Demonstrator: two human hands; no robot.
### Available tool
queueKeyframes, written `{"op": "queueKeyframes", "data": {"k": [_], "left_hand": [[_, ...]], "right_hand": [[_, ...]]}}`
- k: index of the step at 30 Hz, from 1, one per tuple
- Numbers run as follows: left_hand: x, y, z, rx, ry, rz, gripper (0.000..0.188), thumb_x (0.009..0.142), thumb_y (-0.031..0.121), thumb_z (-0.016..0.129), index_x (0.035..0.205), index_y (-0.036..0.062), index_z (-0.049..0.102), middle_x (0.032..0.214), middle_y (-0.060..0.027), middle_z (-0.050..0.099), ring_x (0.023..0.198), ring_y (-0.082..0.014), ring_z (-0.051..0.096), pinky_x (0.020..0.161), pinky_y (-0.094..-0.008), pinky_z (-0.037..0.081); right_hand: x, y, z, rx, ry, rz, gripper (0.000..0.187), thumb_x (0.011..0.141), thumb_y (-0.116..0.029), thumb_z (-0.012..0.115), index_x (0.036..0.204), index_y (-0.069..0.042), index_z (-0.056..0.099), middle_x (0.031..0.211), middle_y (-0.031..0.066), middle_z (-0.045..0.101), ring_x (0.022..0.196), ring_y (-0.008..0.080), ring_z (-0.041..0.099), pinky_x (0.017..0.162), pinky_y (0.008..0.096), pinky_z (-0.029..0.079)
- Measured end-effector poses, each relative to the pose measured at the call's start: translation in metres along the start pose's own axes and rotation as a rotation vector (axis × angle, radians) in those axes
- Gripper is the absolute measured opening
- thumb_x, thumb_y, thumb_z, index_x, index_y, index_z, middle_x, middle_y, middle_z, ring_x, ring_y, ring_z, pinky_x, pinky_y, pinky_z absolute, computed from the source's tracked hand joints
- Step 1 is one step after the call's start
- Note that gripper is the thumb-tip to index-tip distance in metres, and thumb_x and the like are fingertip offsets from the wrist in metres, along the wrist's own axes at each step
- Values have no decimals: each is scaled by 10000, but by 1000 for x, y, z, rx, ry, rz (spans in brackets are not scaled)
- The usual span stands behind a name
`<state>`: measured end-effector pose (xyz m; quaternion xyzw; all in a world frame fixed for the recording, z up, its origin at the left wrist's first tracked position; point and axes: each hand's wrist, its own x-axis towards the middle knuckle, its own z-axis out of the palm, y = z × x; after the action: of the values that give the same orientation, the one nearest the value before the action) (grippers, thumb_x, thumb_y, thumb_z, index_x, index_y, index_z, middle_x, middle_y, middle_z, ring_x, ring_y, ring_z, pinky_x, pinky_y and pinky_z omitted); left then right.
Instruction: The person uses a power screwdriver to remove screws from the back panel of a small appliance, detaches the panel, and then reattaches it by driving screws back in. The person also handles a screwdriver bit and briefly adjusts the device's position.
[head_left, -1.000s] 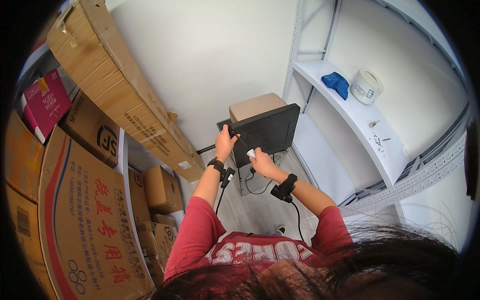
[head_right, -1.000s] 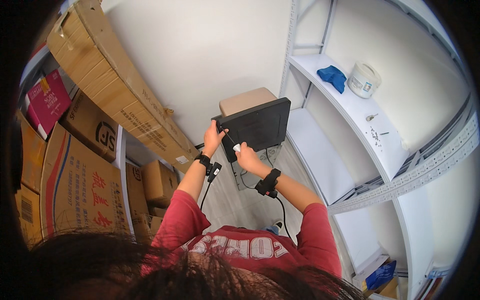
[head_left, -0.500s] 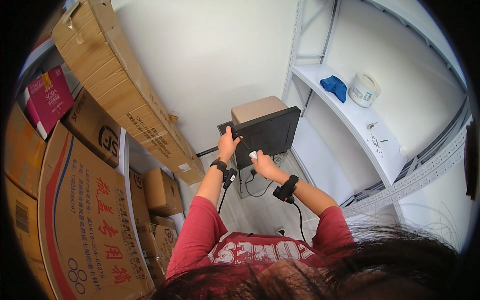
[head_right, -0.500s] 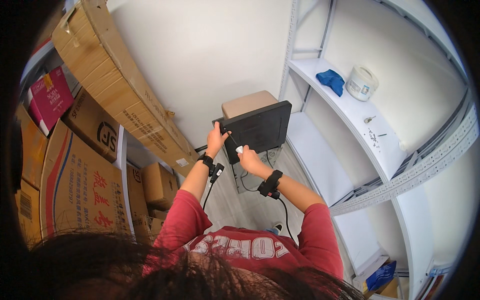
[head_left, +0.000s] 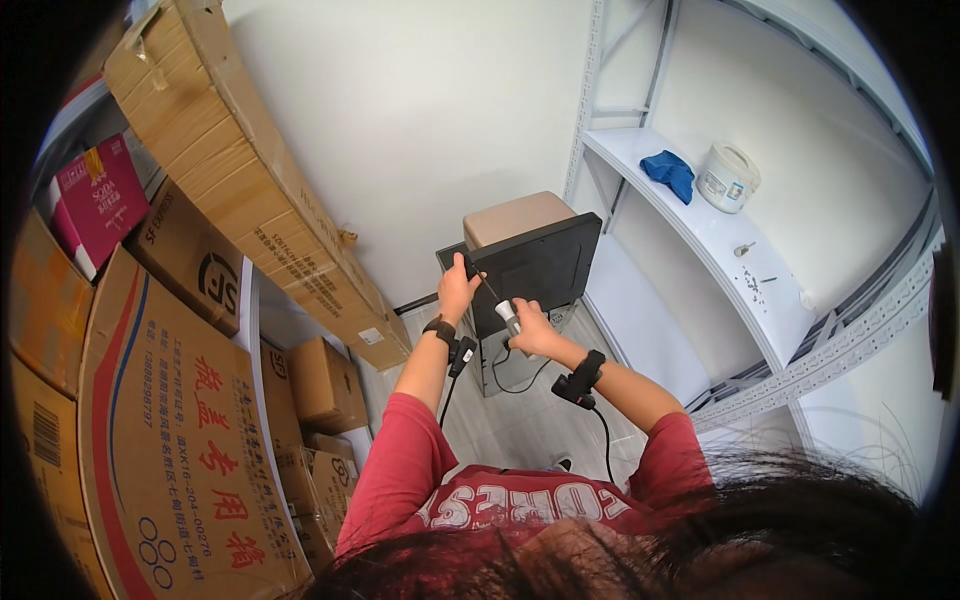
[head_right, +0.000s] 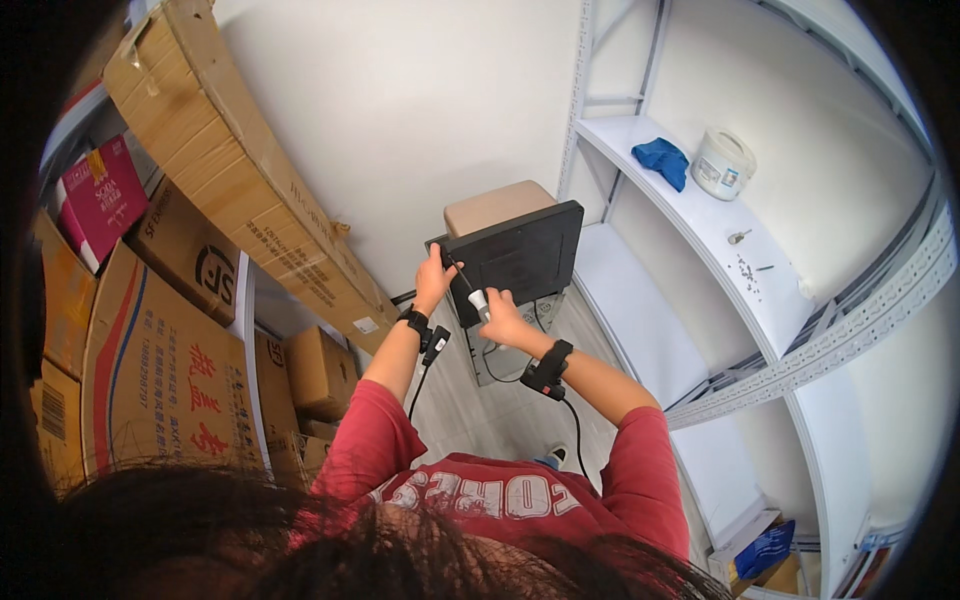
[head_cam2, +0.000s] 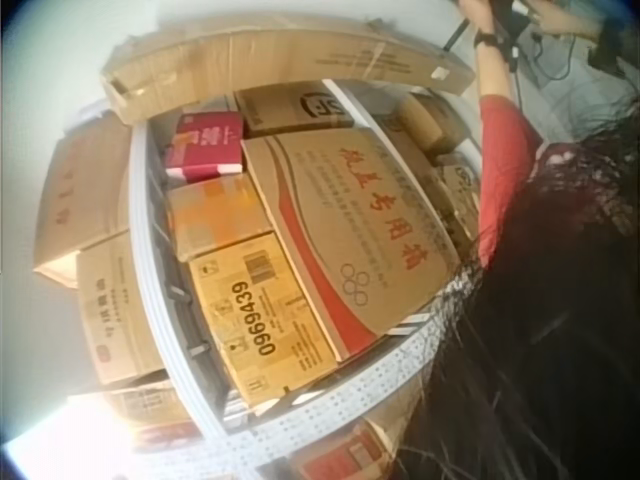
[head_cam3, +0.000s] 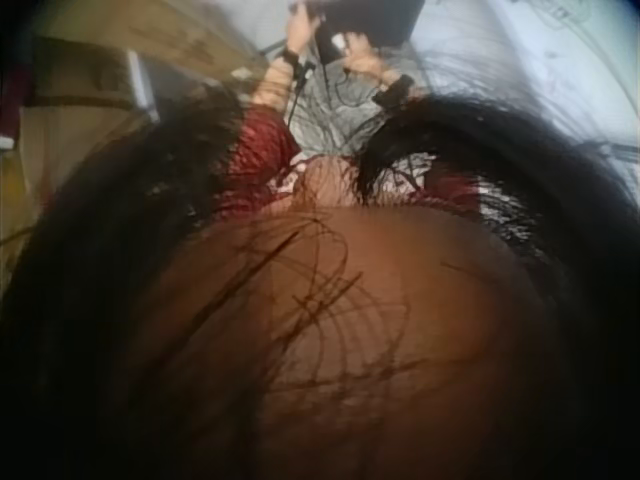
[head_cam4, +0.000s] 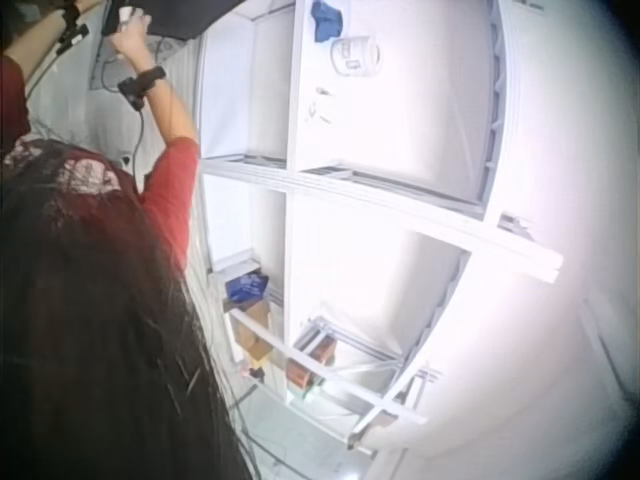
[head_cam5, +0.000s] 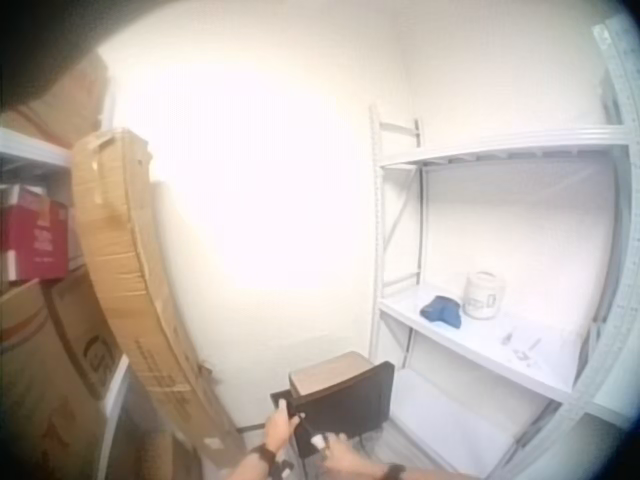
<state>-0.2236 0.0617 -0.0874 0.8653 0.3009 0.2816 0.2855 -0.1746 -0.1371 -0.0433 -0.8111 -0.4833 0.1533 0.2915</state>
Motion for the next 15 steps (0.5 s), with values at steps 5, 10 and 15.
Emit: {"op": "queueKeyframes", "data": {"k": [5, 10, 15], "left_hand": [[2, -11, 8, -8, 42, 33, 465, 778, 288, 723, 965, 36, 380, 676, -174, 597, 676, -402, 607, 561, -460, 461], [4, -15, 15, 14, 82, 88, 485, 763, 305, 735, 967, 35, 387, 669, -174, 595, 671, -392, 609, 556, -451, 465], [4, -9, 11, 28, 37, 55, 484, 766, 311, 731, 968, 34, 389, 670, -182, 593, 673, -397, 607, 556, -456, 462]], "right_hand": [[-10, -10, -25, 108, 76, -222, 488, 760, -158, 661, 1173, 9, 461, 1021, 197, 519, 961, 387, 552, 788, 431, 479], [-19, -19, -30, -81, 102, -140, 480, 780, -181, 664, 1178, -6, 462, 1055, 191, 506, 894, 392, 578, 735, 463, 484], [-31, -42, -45, 62, 63, -167, 541, 754, -98, 658, 1228, 24, 427, 1142, 234, 422, 883, 420, 554, 751, 452, 479]]}}
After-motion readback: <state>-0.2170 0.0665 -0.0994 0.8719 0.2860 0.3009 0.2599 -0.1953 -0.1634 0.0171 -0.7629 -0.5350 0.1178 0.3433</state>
